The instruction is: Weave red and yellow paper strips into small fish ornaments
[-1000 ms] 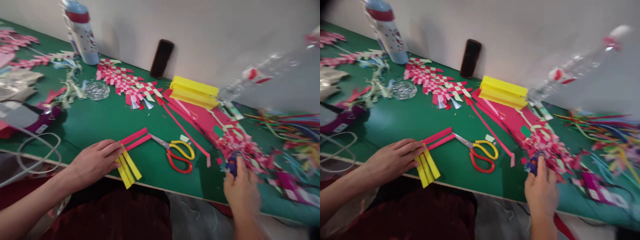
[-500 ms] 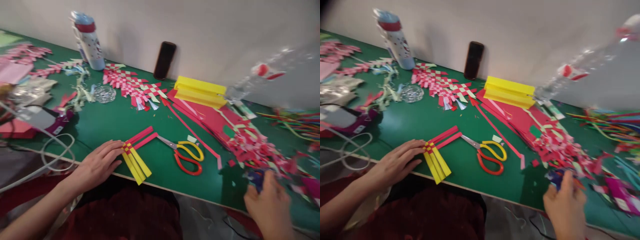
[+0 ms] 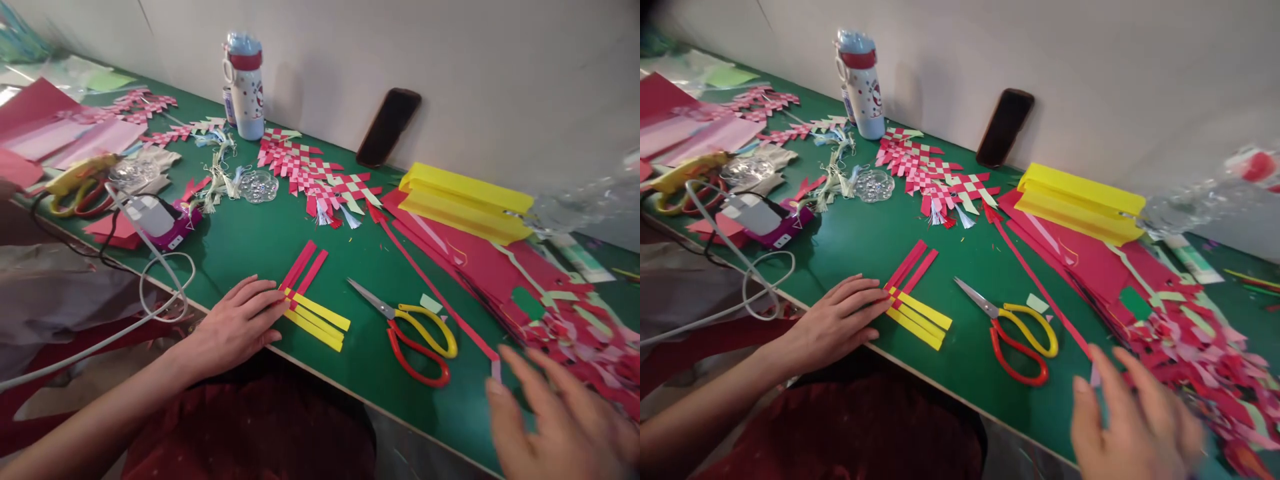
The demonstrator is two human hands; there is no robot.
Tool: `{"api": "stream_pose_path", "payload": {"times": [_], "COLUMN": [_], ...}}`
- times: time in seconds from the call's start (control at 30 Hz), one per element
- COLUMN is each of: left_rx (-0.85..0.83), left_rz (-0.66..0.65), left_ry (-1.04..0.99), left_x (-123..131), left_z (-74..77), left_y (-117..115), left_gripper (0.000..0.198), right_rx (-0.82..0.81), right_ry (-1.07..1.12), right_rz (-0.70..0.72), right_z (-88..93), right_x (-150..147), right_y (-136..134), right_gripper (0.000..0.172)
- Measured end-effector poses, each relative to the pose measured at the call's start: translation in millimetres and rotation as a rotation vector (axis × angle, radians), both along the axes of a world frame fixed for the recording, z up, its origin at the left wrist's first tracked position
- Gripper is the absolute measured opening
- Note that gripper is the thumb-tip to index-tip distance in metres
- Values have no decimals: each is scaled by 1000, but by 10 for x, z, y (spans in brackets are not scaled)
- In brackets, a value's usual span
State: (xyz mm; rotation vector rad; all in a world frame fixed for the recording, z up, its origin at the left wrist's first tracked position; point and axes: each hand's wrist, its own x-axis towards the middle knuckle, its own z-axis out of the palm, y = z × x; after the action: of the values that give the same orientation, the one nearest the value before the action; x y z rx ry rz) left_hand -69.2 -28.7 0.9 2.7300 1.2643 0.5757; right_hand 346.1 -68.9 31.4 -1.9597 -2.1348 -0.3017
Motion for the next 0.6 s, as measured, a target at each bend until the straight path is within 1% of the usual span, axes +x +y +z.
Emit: {"api": "stream_pose_path", "payload": {"times": [0.03,0.07,0.1,0.13,0.2,0.27,0.33,0.4,0.47,0.5,0.53,0.6], "left_rx": [4,7,9,8,-2,-25,-64,-114,-162,-182,-197,-214], "left_rz": [3,5,8,11,13,8,-5,-29,-37,-8,51,230], "left_ry": [14,26,34,40,48,50,37,-4,-77,-113,-136,-121], "left_x": [17,33,48,61,80,86,79,66,59,62,72,114], "left_z": [-4,-10,-17,-25,-37,-36,-19,14,60,85,110,159], "left_y": [16,31,42,51,63,74,95,129,171,193,214,253], "left_gripper": [39,40,41,43,46,47,46,40,32,30,28,24], "right_rx": [62,69,78,80,61,40,27,15,11,9,4,12], "right_ry": [-20,-5,14,23,46,46,21,-13,-28,-29,-28,-17], "right_rz": [91,162,201,233,264,256,216,187,201,214,221,236], "right_z": [46,73,82,76,29,-45,-129,-210,-270,-289,-299,-303], "right_x": [-234,-435,-595,-709,-809,-777,-677,-571,-493,-469,-454,-449], "right_y": [47,93,135,175,241,293,333,367,394,404,412,424], "right_gripper": [51,46,41,37,33,33,34,36,38,39,40,42]}}
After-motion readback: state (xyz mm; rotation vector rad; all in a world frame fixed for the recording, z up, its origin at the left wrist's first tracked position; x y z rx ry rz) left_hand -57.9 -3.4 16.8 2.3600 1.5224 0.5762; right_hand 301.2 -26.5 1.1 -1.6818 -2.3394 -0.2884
